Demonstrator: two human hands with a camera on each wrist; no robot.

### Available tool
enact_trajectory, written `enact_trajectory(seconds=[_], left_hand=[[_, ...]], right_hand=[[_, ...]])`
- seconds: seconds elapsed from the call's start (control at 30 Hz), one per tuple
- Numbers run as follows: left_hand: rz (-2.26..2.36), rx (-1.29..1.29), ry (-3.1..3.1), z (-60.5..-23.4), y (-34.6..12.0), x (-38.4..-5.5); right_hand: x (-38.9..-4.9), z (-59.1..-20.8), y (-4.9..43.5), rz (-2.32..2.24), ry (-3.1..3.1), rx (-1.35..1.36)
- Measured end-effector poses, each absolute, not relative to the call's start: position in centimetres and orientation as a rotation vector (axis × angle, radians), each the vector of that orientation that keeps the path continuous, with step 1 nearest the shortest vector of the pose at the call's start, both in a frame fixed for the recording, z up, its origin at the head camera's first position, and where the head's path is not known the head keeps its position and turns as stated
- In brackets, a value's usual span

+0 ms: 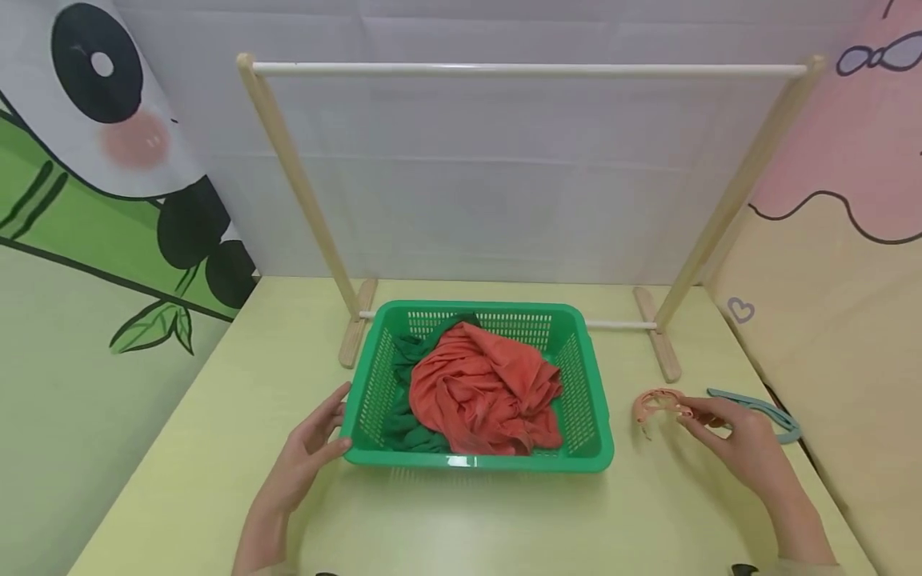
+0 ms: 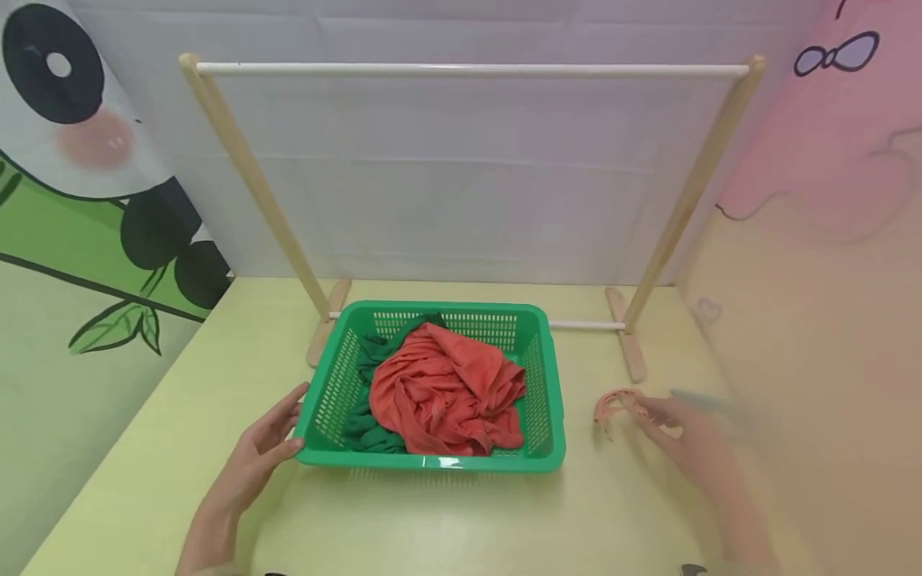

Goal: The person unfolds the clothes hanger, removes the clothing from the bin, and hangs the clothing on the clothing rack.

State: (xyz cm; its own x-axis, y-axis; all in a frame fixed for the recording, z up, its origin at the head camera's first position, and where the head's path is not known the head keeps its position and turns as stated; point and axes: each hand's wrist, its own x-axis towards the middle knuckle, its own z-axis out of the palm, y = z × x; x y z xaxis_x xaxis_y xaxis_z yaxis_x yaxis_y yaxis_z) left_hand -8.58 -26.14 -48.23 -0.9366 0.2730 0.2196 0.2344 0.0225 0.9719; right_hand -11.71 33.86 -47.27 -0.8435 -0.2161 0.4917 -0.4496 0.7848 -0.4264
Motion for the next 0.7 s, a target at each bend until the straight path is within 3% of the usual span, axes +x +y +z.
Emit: enact_trajectory(seconds=[0.7], left_hand=[[2.106, 0.522, 2.209, -48.3, -26.2, -8.6]], right_hand=[[-12.5, -44.4, 32.2, 0.752, -2.328, 0.49]])
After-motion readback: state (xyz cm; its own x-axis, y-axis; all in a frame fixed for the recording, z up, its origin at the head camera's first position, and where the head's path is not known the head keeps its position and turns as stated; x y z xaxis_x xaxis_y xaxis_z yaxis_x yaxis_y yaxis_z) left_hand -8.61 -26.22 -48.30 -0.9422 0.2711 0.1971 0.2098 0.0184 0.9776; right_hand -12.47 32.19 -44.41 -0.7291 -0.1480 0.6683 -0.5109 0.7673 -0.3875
